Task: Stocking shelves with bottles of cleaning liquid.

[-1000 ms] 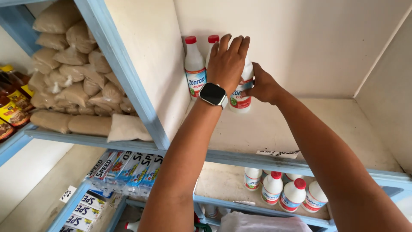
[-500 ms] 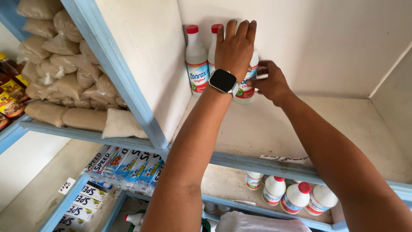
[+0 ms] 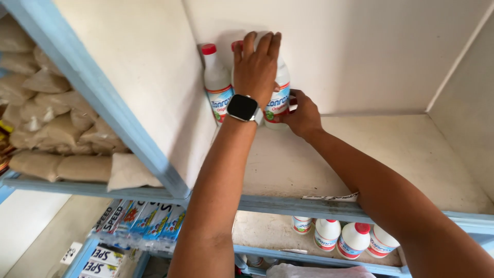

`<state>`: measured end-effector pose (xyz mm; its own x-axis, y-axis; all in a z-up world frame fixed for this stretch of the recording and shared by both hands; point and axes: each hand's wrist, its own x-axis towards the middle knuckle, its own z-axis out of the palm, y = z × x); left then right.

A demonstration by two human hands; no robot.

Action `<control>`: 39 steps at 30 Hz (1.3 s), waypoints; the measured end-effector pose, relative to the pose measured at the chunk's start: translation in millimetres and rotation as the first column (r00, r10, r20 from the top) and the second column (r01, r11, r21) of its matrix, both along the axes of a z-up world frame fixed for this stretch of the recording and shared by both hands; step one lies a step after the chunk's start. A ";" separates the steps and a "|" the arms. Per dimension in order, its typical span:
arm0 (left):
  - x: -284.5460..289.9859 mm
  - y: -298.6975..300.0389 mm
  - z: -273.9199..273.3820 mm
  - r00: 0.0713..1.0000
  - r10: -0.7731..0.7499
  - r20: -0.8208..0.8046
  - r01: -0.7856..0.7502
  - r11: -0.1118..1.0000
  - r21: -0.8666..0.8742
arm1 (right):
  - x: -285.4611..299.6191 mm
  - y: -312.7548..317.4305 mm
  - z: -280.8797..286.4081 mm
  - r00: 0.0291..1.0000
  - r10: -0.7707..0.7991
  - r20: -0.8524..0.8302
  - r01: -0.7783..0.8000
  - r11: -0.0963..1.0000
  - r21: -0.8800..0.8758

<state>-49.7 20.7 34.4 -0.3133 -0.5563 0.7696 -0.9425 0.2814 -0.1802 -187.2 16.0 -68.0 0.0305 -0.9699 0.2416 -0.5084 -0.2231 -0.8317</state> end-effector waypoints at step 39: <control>10.7 326.3 -97.5 0.615 -0.692 -0.379 0.772 0.626 0.109 | -159.7 336.8 33.5 0.870 0.484 0.092 -0.391 0.793 -0.467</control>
<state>-39.0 347.0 -63.0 -0.4974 -0.4084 0.7654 -0.3913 0.8931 0.2222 -346.9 352.8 -34.5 0.3338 -0.6652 0.6679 -0.1065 -0.7306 -0.6744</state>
